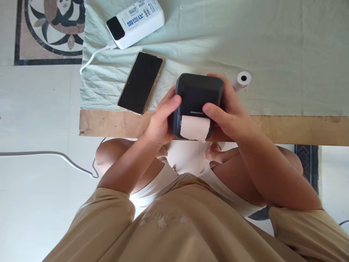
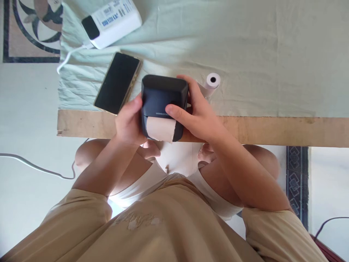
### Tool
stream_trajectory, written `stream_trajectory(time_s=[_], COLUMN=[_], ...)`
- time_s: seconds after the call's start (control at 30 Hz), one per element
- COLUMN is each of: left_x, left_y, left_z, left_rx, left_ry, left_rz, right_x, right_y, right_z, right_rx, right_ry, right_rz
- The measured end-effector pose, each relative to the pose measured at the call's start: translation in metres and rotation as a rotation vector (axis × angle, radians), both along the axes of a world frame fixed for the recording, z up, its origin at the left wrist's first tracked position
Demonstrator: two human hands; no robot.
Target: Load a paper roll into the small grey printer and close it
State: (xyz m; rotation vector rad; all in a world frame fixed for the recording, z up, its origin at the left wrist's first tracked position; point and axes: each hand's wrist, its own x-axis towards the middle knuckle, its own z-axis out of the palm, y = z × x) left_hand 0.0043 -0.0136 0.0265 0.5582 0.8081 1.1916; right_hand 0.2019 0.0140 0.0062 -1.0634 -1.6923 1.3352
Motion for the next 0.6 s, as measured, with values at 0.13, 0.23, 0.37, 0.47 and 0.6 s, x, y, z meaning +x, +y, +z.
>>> stream_trajectory(time_s=[0.13,0.23,0.37,0.47,0.6], left_x=[0.009,0.01,0.008,0.007,0.006], left_y=[0.002,0.006,0.008,0.008,0.01], left_z=[0.012,0.007,-0.003,-0.004,-0.002], left_rx=[-0.133,-0.161,-0.13,-0.117,-0.152], left_ry=[-0.088,-0.069,0.039,0.087,0.064], left_rz=[0.06,0.106,0.167,0.196,0.136], right_x=[0.0,0.0,-0.002,0.0,0.009], right_y=[0.0,0.001,-0.002,-0.003,-0.002], right_z=[0.004,0.007,0.02,0.031,0.042], right_rx=[-0.009,0.053,0.089,0.115,0.248], right_ry=[-0.054,-0.058,-0.079,-0.122,-0.252], right_rz=[-0.059,-0.075,-0.061,-0.076,-0.14])
